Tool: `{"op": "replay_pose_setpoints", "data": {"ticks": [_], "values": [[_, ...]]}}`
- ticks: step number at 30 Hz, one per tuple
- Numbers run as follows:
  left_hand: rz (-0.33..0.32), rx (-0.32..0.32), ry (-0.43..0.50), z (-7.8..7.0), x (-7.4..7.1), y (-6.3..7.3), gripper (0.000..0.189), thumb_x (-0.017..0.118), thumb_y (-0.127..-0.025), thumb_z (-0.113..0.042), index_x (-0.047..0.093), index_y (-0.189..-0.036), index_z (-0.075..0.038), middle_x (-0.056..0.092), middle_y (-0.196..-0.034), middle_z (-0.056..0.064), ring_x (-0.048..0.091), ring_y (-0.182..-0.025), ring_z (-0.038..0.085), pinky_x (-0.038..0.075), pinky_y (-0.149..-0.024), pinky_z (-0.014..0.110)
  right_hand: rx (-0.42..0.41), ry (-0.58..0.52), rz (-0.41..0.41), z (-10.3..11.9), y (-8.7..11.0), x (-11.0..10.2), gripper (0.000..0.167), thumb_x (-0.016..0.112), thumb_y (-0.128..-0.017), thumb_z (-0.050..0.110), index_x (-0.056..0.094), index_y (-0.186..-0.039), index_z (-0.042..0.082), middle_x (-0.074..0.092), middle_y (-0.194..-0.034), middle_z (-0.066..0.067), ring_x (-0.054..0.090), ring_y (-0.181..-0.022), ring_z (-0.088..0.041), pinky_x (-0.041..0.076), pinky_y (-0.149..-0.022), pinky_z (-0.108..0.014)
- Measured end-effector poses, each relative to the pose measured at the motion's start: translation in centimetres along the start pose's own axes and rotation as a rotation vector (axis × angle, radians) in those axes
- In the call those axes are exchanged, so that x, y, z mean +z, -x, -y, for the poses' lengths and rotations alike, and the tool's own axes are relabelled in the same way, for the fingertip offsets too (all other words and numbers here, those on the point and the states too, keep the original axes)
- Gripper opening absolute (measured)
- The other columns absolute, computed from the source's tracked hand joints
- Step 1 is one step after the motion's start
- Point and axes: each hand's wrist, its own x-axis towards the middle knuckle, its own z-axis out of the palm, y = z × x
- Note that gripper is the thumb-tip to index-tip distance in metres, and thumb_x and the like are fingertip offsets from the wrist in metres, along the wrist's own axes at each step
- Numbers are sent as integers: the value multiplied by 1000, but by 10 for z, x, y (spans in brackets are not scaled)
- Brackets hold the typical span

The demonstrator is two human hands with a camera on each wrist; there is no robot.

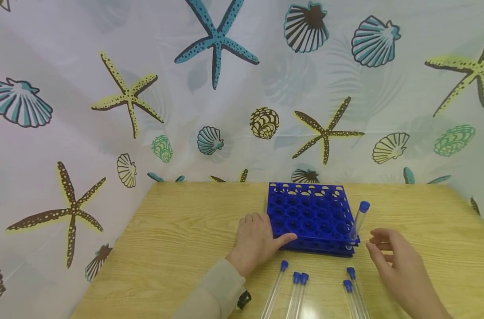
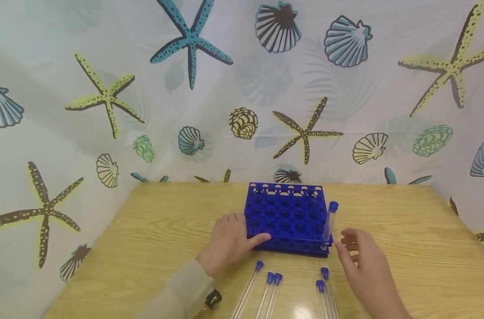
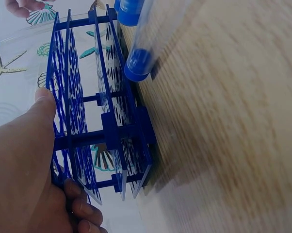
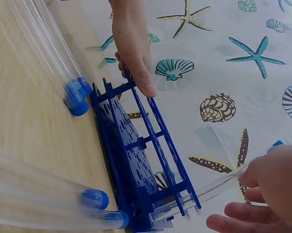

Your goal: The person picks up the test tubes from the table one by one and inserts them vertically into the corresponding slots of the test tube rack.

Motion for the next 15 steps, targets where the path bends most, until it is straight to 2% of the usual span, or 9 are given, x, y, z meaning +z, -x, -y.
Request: {"op": "replay_pose_setpoints", "data": {"ticks": [3,9,12,15], "values": [[-7,5,1,0,0,0,89,13,-79,-91,50,-82,-10,43,-70,0,41,-63,16,31,-61,28,26,1,29,-2,7,0,26,58,-100,15,56,-119,-2,66,-107,-16,64,-88,-14,56,-67,-28],[-9,7,6,0,0,0,90,13,-80,-91,50,-83,-10,44,-71,0,41,-64,16,32,-62,28,42,11,56,-6,18,0,26,60,-99,13,57,-119,-2,67,-105,-12,54,-82,9,52,-63,-20],[-6,7,3,0,0,1,90,12,-80,-91,50,-84,-10,43,-71,0,41,-65,16,32,-62,28,43,28,71,-7,22,2,26,61,-98,12,57,-118,-3,67,-102,-10,56,-79,8,52,-61,-20],[-9,8,6,0,0,1,89,12,-80,-91,50,-83,-10,43,-71,0,41,-64,16,31,-62,28,70,36,122,-9,24,3,28,61,-98,13,56,-120,-3,66,-100,-9,60,-78,1,52,-61,-21]]}}
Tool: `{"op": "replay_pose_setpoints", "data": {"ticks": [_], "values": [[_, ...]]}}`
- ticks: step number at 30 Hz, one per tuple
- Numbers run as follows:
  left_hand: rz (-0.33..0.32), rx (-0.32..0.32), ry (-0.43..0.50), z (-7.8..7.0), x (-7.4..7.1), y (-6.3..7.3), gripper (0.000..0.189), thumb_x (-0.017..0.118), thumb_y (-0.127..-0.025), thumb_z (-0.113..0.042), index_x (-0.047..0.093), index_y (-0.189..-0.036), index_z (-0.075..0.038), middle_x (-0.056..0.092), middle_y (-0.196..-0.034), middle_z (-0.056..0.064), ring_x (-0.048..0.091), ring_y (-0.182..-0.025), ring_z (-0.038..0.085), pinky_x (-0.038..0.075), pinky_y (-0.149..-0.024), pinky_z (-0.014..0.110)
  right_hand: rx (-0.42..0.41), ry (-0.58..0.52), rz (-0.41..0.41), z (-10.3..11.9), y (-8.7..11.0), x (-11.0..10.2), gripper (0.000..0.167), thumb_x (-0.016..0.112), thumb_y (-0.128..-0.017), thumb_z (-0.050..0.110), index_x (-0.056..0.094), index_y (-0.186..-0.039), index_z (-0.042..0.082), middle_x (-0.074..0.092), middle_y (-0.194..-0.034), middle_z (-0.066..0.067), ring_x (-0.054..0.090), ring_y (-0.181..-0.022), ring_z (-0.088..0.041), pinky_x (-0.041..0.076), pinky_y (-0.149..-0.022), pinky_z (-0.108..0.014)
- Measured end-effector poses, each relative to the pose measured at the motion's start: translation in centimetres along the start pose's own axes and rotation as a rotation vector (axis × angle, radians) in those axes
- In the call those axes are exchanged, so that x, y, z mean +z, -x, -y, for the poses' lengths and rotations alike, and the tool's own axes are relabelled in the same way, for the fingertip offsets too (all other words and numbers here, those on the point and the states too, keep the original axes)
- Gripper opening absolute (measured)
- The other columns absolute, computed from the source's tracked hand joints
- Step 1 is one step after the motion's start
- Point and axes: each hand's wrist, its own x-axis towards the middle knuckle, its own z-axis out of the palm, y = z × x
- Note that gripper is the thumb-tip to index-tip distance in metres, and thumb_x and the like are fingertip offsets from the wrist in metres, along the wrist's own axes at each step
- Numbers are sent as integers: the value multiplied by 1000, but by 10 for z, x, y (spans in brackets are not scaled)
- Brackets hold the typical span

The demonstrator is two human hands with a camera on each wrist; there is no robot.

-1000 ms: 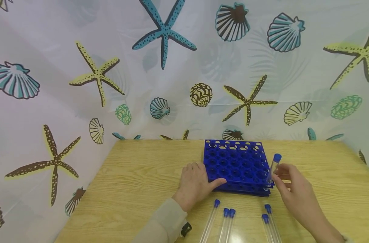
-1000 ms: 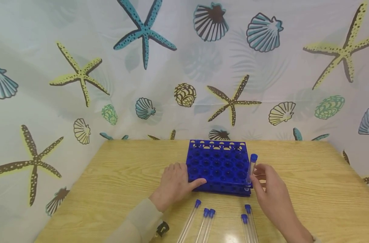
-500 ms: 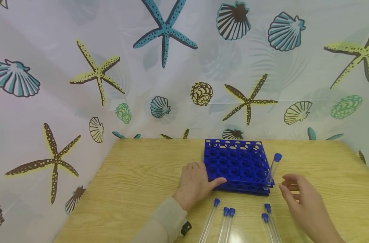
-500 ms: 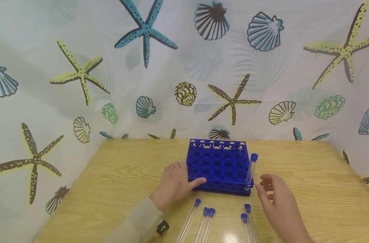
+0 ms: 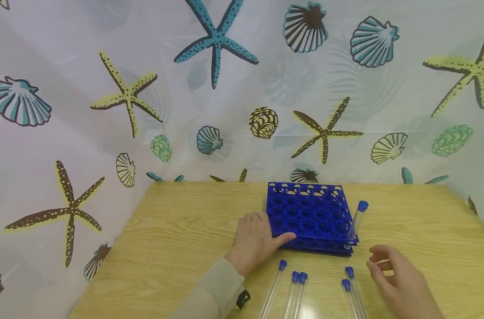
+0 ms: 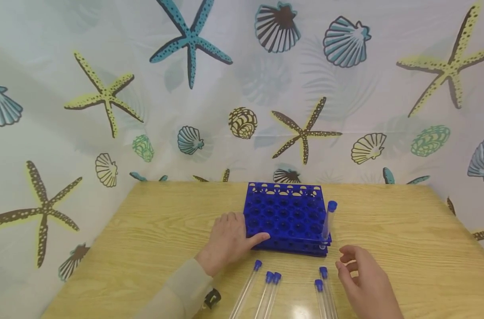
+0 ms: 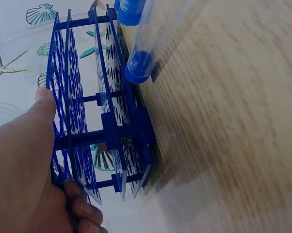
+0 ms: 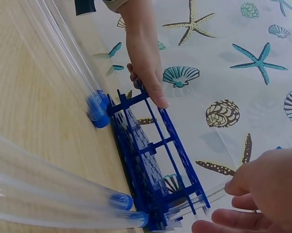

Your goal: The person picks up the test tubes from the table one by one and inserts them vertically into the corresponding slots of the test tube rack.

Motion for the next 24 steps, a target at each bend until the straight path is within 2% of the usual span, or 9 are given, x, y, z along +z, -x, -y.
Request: {"op": "replay_pose_setpoints", "data": {"ticks": [5,9,14,24], "values": [[-6,-1,5,0,0,-1,89,13,-81,-91,50,-82,-10,44,-71,1,41,-64,17,31,-62,29,49,16,124,-7,1,6,36,62,-97,16,52,-125,-5,65,-101,-6,63,-78,-8,52,-62,-23],[7,-4,14,0,1,-2,89,14,-80,-91,50,-83,-10,44,-72,1,41,-65,17,32,-63,29,64,41,214,-13,2,13,41,64,-95,16,50,-127,-6,66,-99,-3,64,-75,-7,50,-63,-23],[26,-5,26,-1,-1,-1,90,14,-80,-91,51,-85,-9,45,-73,1,42,-67,17,33,-64,29,123,17,324,-15,2,22,44,63,-95,18,49,-129,-6,64,-98,-2,63,-74,-7,49,-62,-24],[29,-3,-1,-2,-1,-1,90,13,-81,-90,51,-84,-9,46,-73,2,43,-66,17,35,-62,29,112,38,355,-13,7,32,46,67,-91,17,51,-125,-9,63,-92,0,55,-65,-5,46,-58,-23]]}}
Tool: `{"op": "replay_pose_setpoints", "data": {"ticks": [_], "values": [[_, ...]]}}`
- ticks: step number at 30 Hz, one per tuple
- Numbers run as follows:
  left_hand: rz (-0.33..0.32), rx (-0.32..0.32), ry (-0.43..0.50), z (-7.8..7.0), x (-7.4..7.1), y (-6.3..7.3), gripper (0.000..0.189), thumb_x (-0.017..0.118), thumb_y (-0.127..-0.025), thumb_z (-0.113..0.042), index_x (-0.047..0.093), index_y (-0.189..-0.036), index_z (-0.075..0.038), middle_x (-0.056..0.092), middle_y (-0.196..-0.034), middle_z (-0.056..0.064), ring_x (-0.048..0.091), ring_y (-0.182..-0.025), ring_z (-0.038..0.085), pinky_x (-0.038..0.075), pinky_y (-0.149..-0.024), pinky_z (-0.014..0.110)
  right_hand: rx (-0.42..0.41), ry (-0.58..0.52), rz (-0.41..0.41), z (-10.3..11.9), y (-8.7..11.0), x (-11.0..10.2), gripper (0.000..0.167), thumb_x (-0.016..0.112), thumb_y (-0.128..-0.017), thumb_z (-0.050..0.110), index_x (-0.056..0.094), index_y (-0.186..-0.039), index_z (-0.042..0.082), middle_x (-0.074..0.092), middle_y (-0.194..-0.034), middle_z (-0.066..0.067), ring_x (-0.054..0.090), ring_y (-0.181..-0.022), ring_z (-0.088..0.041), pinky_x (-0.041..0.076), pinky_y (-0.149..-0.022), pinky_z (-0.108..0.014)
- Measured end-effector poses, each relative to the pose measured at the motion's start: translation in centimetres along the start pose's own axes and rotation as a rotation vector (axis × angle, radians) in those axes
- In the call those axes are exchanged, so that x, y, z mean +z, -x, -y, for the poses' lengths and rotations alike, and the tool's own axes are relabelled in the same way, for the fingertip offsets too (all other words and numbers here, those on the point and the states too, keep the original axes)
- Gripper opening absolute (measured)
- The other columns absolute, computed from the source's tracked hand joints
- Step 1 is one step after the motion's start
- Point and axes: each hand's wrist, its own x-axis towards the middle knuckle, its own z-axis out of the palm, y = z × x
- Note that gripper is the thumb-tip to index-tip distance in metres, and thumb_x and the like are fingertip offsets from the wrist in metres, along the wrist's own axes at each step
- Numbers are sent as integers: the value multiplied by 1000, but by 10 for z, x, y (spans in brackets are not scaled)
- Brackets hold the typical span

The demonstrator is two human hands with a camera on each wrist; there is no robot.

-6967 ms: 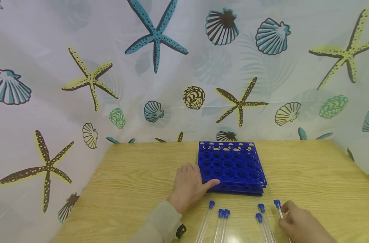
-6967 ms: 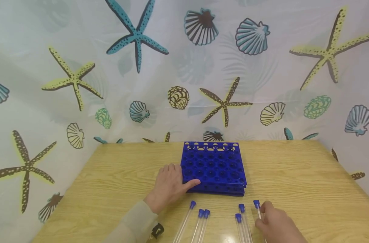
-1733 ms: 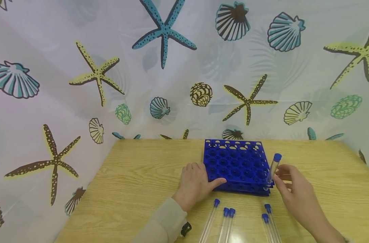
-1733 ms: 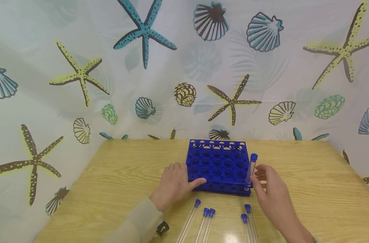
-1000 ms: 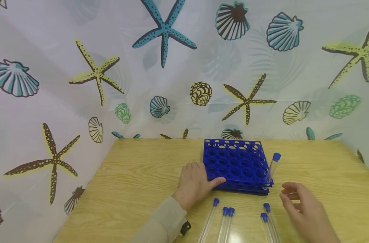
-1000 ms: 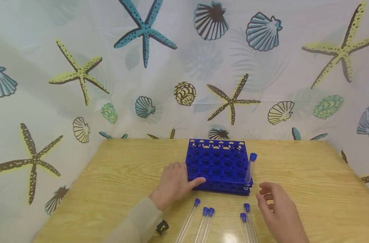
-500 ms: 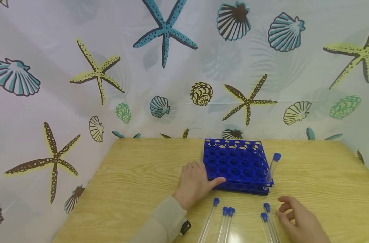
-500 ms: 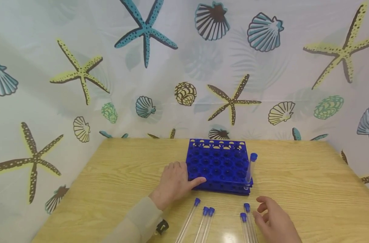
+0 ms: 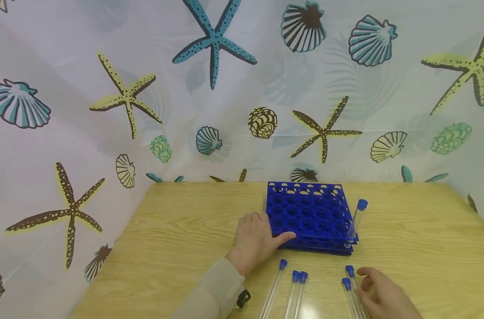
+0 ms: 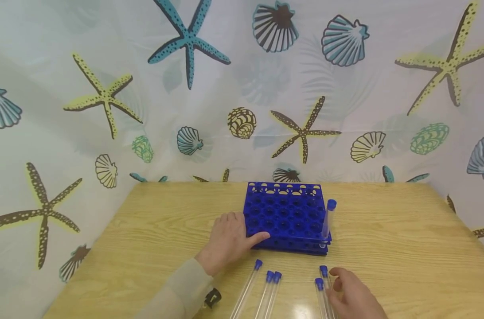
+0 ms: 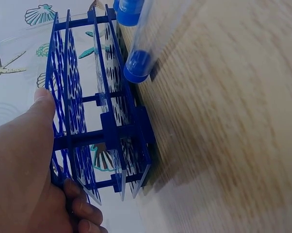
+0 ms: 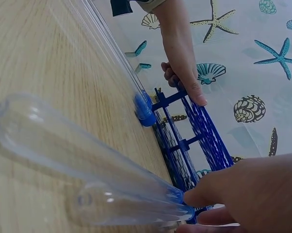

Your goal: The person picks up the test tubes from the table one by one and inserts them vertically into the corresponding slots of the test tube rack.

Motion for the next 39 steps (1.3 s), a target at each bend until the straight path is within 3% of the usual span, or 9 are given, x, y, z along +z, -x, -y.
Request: {"op": "replay_pose_setpoints", "data": {"ticks": [8,19,25,39], "values": [[8,-4,12,0,-1,0,90,14,-80,-91,52,-86,-9,46,-74,2,43,-67,18,36,-64,30,-65,103,-62,-5,-1,4,42,73,-86,18,59,-117,-7,57,-86,0,44,-67,-7,41,-59,-25],[-19,-7,27,1,1,0,89,16,-80,-91,51,-83,-9,46,-73,2,42,-66,17,36,-63,29,-39,163,-19,-3,-7,5,41,72,-84,15,60,-112,-12,50,-77,0,43,-70,-15,37,-60,-28],[-20,2,20,2,1,1,90,15,-81,-91,51,-84,-9,46,-73,2,42,-66,17,36,-63,29,-18,159,11,-2,-7,4,42,71,-85,14,59,-113,-15,51,-77,-1,44,-70,-15,38,-60,-28],[-39,8,18,3,2,2,88,14,-81,-90,50,-81,-10,44,-71,1,41,-65,17,32,-61,28,-11,88,-64,-6,-3,-1,51,69,-82,14,55,-118,-19,62,-84,-2,54,-75,-15,48,-66,-32]]}}
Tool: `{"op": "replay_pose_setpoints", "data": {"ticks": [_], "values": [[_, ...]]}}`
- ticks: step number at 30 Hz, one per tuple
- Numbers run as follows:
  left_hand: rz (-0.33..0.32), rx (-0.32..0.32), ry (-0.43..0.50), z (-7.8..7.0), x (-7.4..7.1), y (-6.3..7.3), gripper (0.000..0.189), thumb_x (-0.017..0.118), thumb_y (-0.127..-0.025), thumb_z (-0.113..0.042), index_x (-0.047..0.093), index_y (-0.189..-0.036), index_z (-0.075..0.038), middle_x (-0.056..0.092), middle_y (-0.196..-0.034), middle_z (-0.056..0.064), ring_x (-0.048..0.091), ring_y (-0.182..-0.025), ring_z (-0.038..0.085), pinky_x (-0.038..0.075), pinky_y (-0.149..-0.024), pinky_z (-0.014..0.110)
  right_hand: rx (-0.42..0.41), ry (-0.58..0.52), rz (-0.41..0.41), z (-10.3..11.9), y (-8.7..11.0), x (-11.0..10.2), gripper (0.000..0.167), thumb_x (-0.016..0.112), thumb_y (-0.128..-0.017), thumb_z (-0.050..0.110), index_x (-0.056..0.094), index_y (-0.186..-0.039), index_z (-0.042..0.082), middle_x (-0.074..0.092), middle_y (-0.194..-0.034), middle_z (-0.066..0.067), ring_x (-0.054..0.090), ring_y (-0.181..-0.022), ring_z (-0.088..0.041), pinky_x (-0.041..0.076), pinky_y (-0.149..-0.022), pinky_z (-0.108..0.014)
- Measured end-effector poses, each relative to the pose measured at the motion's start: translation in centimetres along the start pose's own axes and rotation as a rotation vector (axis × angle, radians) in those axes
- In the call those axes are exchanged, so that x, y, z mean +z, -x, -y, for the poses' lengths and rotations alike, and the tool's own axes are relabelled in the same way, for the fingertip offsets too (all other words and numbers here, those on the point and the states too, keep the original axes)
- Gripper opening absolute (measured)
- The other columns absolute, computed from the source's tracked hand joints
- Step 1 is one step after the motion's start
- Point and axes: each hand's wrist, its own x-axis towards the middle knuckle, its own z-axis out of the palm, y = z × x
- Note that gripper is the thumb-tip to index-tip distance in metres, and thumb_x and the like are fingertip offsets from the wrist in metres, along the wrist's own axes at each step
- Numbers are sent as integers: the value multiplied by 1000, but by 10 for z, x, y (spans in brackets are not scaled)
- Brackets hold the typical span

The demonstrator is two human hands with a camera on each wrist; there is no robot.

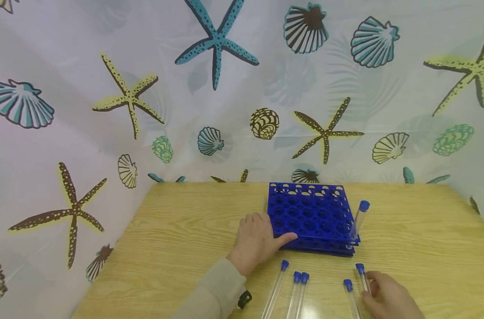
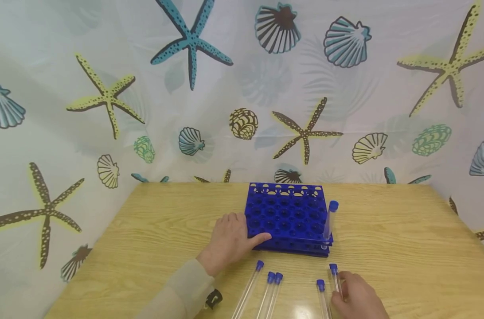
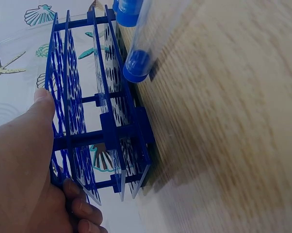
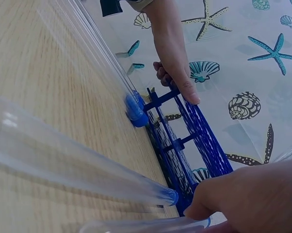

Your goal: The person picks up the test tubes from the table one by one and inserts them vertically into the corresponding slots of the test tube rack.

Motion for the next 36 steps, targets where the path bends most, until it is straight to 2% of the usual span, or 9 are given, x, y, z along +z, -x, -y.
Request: {"op": "replay_pose_setpoints", "data": {"ticks": [7,12,17,24,28,36], "values": [[12,-9,-1,0,0,-1,89,12,-80,-91,49,-82,-10,44,-72,1,42,-65,17,32,-61,28,38,-66,11,1,-1,-7,53,67,-87,16,51,-124,-18,63,-89,-2,58,-75,-12,48,-64,-28],[17,-11,2,0,0,-2,90,12,-80,-91,49,-83,-10,45,-72,1,42,-65,17,33,-62,29,67,-110,-12,1,0,-15,54,63,-90,16,47,-129,-17,61,-93,-4,61,-75,-10,46,-60,-23],[27,-5,-7,-1,0,-2,91,12,-80,-91,50,-84,-9,45,-73,2,43,-66,17,34,-63,29,38,-103,-61,0,1,-21,52,62,-92,15,46,-130,-16,61,-93,-5,56,-71,-6,45,-59,-23],[32,-17,-1,0,-1,-1,91,13,-79,-92,50,-84,-9,45,-72,1,43,-65,17,33,-61,28,72,-136,-44,5,-2,-34,52,55,-96,17,42,-135,-14,61,-102,-10,58,-82,-14,46,-61,-24],[26,-10,-6,-1,-1,-1,90,12,-80,-91,50,-83,-9,45,-72,1,42,-65,17,32,-61,28,71,-132,-53,8,-3,-40,51,55,-95,16,42,-135,-14,61,-101,-11,57,-81,-14,47,-62,-24],[27,-1,-27,-2,0,-2,90,11,-80,-91,49,-82,-10,45,-71,1,42,-64,17,32,-61,28,60,-147,-125,11,-3,-52,51,52,-94,13,41,-136,-13,59,-104,-12,58,-81,-17,45,-56,-23]]}}
